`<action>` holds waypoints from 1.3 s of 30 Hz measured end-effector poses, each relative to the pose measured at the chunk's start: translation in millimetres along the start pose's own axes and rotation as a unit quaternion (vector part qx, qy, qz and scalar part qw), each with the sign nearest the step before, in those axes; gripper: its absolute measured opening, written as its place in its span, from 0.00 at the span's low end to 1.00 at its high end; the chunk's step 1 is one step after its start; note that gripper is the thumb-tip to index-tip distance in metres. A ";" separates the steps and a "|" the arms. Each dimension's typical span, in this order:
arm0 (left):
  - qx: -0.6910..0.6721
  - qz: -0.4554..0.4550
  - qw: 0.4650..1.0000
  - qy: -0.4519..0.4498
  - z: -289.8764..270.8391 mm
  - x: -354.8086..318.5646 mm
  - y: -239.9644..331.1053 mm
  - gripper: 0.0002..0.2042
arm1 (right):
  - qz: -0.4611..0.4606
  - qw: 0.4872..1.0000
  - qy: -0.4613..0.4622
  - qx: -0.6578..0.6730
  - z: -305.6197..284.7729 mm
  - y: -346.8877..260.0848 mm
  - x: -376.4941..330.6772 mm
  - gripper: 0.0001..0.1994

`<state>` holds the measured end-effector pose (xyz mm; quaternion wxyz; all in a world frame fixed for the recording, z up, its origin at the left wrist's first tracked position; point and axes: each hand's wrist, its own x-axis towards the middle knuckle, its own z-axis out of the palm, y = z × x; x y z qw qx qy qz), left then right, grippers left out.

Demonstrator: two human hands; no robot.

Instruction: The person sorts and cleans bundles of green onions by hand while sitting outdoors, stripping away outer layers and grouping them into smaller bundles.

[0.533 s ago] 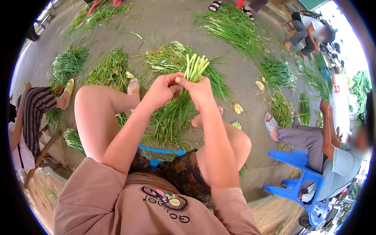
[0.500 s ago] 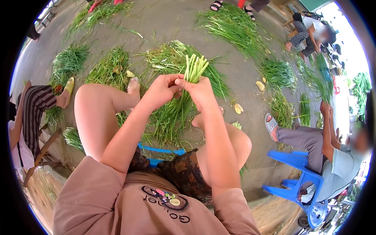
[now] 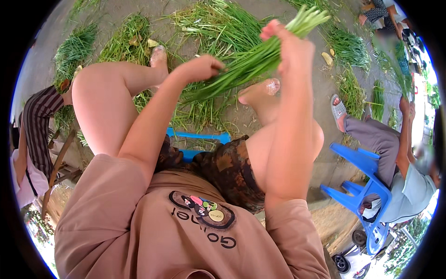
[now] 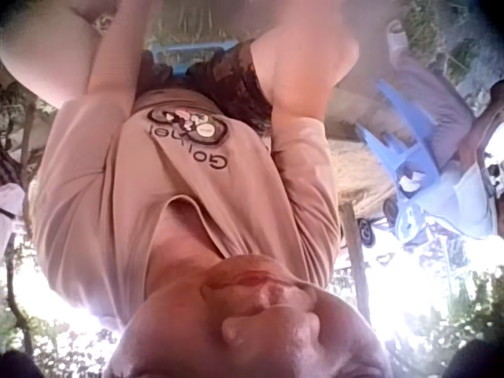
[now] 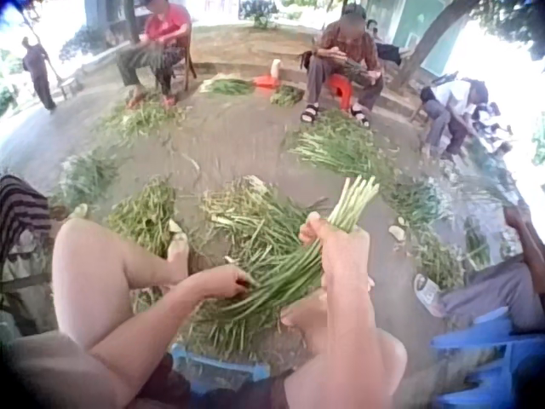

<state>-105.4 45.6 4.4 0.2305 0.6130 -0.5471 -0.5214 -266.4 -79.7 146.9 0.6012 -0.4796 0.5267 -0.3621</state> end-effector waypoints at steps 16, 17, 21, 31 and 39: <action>-0.030 -0.290 0.950 -0.108 82.0 56.8 -150.5 0.20 | -0.060 0.982 0.067 -0.169 -26.8 -37.0 13.9 0.11; 0.003 -0.259 0.963 -0.075 72.0 72.9 -149.4 0.18 | -0.055 0.983 0.062 -0.164 -23.9 -38.7 11.1 0.13; -0.006 -0.214 0.976 0.048 40.2 121.3 -136.2 0.17 | -0.015 0.965 0.023 -0.261 -31.1 -35.7 7.9 0.13; 0.011 -0.210 0.933 0.290 -22.9 177.5 -172.2 0.23 | 0.048 0.944 0.001 -0.328 -30.5 -35.7 -5.2 0.11; 0.024 -0.277 0.945 0.171 5.5 181.9 -165.0 0.19 | 0.065 0.911 -0.049 -0.404 0.3 -24.4 -7.2 0.08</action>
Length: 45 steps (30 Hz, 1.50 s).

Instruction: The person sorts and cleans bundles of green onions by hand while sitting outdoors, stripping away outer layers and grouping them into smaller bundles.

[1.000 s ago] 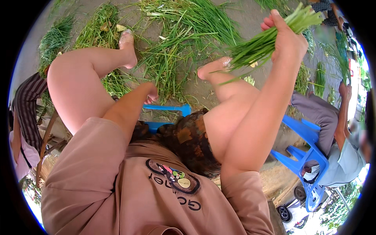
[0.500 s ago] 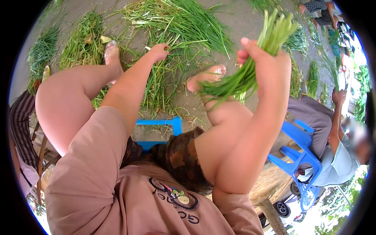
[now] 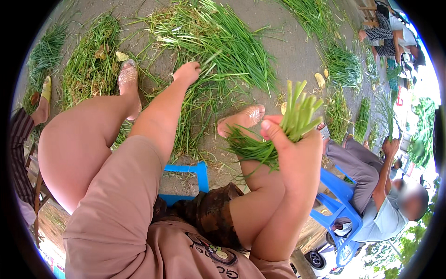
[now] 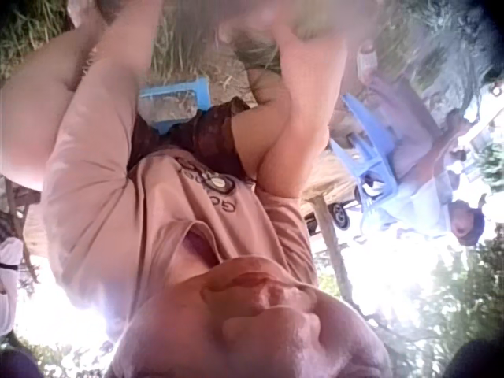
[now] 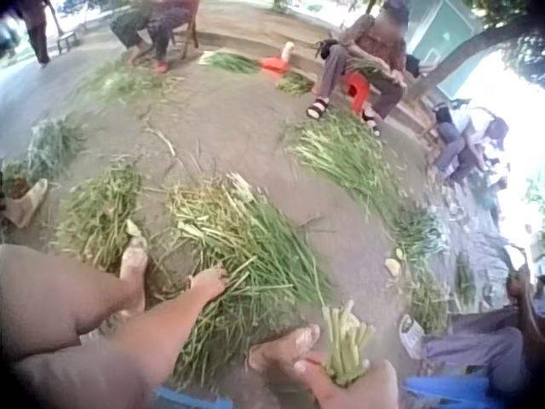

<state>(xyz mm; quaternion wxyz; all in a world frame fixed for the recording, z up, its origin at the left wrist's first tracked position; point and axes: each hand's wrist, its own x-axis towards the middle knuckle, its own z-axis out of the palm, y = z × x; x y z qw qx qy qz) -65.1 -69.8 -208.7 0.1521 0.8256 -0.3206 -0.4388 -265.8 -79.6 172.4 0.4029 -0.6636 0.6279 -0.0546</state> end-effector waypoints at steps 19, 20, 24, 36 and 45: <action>-0.280 0.089 0.945 0.146 -145.6 -104.3 30.2 0.12 | -0.077 0.994 0.006 0.078 -14.6 0.5 -17.5 0.10; -0.293 0.085 0.946 0.111 -152.8 -113.2 38.4 0.11 | -0.077 0.994 0.011 0.070 -13.7 2.2 -15.6 0.10; -0.395 0.089 0.914 0.006 -170.4 -156.1 61.1 0.14 | -0.099 0.992 0.033 0.069 -15.7 3.2 -19.4 0.13; -0.232 0.081 0.949 -0.197 -153.0 -264.4 86.7 0.18 | -0.134 0.982 0.019 0.135 5.2 13.3 -7.4 0.11; -0.166 0.191 0.945 -0.206 -148.6 -305.3 92.9 0.11 | -0.092 0.950 -0.087 0.286 40.0 12.1 -23.5 0.08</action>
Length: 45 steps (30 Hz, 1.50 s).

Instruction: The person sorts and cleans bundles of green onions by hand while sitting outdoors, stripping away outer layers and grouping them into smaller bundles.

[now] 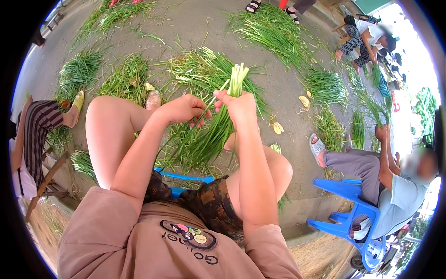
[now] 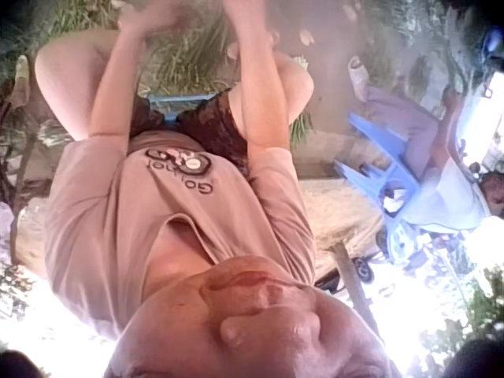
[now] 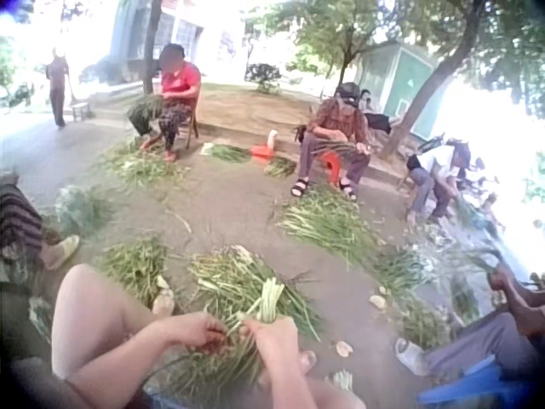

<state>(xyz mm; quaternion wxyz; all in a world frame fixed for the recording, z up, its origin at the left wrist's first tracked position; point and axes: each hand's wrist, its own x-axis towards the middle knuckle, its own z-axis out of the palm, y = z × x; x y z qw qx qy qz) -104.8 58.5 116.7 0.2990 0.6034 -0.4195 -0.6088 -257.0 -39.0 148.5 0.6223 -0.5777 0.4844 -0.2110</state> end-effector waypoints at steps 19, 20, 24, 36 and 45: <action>0.256 -0.331 0.862 -0.285 9.2 4.7 -198.2 0.11 | 0.039 0.989 -0.063 0.127 -64.7 -35.0 -3.1 0.11; 0.246 -0.348 0.851 -0.306 11.6 5.5 -192.4 0.13 | 0.044 0.988 -0.088 0.122 -70.4 -36.2 -6.2 0.12; 0.281 -0.259 0.890 -0.247 9.4 3.7 -156.4 0.20 | -0.001 0.973 -0.216 0.081 -78.8 -35.4 -16.2 0.11; -0.168 0.073 0.974 -0.136 3.3 -34.5 -28.8 0.35 | -0.007 0.987 -0.149 0.066 -42.9 -24.1 -8.8 0.12; -0.068 0.032 0.994 -0.076 30.2 -17.2 14.3 0.21 | -0.007 0.995 -0.085 0.052 -7.3 -5.5 2.3 0.09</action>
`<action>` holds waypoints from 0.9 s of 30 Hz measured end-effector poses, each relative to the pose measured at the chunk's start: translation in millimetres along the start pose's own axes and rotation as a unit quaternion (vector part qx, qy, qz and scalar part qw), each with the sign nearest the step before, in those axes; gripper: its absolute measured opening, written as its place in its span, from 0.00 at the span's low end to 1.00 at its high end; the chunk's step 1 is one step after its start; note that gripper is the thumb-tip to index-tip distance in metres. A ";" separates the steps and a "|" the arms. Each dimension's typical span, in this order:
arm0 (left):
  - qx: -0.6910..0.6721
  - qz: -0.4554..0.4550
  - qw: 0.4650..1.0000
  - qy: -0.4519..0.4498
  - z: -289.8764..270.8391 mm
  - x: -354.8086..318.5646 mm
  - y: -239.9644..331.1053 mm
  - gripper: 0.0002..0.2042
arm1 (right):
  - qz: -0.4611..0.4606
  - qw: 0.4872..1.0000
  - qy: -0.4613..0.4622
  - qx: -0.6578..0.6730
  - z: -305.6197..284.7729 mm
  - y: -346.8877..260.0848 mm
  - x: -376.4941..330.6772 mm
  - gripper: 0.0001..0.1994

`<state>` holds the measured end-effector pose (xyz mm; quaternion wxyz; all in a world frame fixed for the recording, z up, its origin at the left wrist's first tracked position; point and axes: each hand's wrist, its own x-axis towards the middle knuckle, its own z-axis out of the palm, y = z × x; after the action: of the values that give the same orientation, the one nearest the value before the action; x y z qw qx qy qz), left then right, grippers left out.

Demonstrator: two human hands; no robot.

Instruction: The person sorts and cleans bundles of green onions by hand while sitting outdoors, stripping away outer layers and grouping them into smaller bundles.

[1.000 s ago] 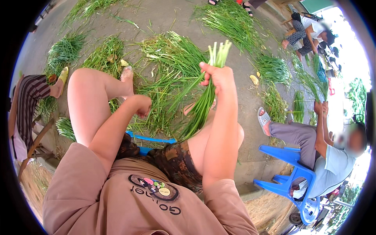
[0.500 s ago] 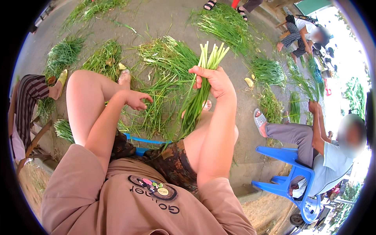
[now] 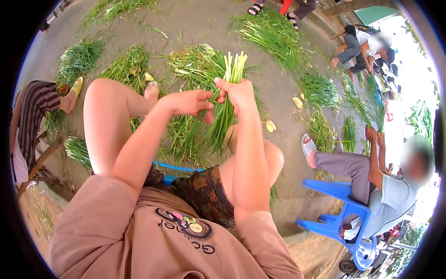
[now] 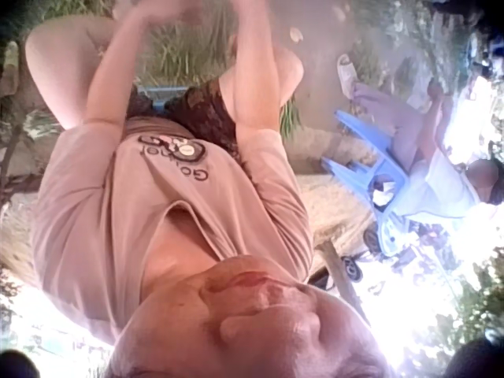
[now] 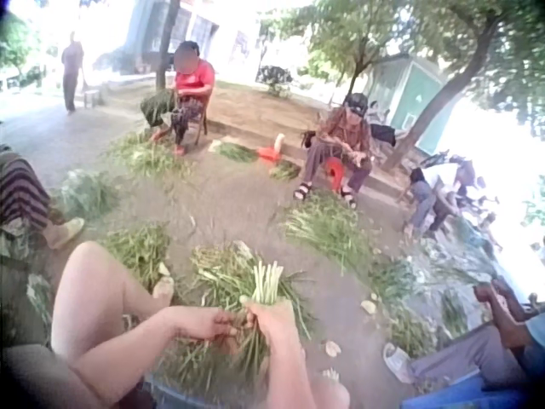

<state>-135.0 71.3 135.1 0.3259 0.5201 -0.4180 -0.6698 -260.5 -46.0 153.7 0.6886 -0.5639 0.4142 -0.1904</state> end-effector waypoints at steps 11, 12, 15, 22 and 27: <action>0.092 -0.347 0.915 -0.185 -46.2 -16.8 -159.8 0.22 | -0.061 0.962 0.026 0.265 -84.0 -32.6 -8.3 0.13; 0.106 -0.381 0.897 -0.196 -43.2 -14.5 -169.6 0.23 | -0.069 0.959 0.018 0.276 -89.3 -34.5 -14.4 0.13; 0.197 -0.330 0.907 -0.172 -54.8 -10.0 -200.6 0.26 | -0.084 0.946 -0.022 0.312 -101.5 -31.9 -26.2 0.12; 0.145 -0.218 0.957 0.122 -98.2 -21.0 -176.5 0.26 | -0.068 0.959 -0.118 0.247 -70.9 -24.6 -26.2 0.12; -0.036 -0.105 0.982 0.156 -75.2 -58.2 -85.1 0.24 | -0.038 0.976 -0.131 0.172 -47.0 -23.5 -24.5 0.14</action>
<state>-47.9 142.7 75.1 0.3335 0.6473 -0.2811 -0.6252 -307.0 -64.0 183.4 0.8158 -0.4726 0.2599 -0.2089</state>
